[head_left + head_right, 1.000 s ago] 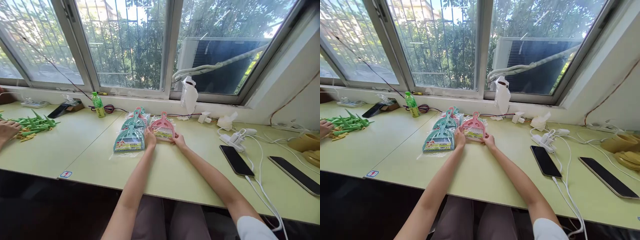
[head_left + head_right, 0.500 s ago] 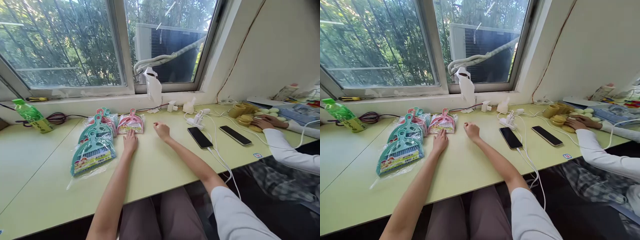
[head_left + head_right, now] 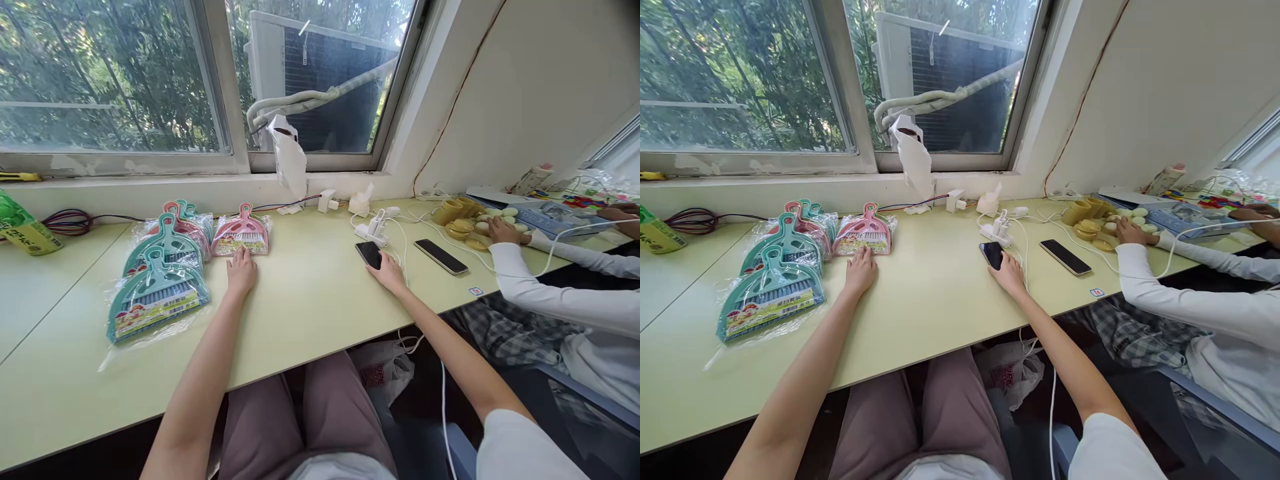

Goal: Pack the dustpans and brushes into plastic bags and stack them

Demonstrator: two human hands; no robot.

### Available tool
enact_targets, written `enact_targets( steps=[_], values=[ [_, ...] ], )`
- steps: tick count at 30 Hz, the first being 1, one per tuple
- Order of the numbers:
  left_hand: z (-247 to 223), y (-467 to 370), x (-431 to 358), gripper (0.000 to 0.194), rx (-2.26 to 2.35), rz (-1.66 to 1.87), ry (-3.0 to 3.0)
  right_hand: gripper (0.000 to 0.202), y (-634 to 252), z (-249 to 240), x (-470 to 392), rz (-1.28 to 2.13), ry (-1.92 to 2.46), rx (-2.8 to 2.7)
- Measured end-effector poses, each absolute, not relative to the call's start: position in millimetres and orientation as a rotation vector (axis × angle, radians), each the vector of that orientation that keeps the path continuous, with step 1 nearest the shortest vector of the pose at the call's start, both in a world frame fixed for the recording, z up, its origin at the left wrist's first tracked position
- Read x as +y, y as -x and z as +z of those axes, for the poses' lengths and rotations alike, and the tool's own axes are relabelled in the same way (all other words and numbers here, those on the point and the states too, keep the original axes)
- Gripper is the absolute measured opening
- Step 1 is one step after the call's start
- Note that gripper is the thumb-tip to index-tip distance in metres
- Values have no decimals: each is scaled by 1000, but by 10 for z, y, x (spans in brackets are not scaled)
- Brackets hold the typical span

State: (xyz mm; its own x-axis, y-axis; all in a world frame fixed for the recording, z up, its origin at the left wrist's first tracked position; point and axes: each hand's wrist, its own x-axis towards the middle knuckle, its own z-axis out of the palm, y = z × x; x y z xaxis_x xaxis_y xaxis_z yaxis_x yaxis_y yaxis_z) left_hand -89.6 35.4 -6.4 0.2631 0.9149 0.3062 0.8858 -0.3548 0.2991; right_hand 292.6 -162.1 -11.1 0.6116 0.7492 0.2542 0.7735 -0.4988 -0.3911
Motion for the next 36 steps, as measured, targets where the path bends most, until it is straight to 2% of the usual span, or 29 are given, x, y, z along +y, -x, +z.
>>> enact_targets(
  steps=[8, 16, 26, 30, 33, 36],
  values=[
    [30, 874, 255, 56, 1732, 793, -2515, 68, -2895, -11, -1379, -48, 2357, -1103],
    [175, 803, 85, 45, 1546, 1058, -2544, 64, -2586, 162, -1701, -58, 2312, -1281],
    [168, 718, -8, 41, 1333, 938, -2633, 62, -1847, 161, -2136, 4, 2179, -1592],
    [191, 697, -8, 45, 1284, 942, -2601, 64, -1702, 225, -2302, 31, 2127, -1669],
    [219, 685, -21, 52, 1332, 1057, -2504, 57, -1772, 398, -2391, 46, 2080, -1651],
    [233, 677, -40, 52, 1330, 1163, -2462, 34, -2036, 543, -2387, 94, 1948, -1650]
  ],
)
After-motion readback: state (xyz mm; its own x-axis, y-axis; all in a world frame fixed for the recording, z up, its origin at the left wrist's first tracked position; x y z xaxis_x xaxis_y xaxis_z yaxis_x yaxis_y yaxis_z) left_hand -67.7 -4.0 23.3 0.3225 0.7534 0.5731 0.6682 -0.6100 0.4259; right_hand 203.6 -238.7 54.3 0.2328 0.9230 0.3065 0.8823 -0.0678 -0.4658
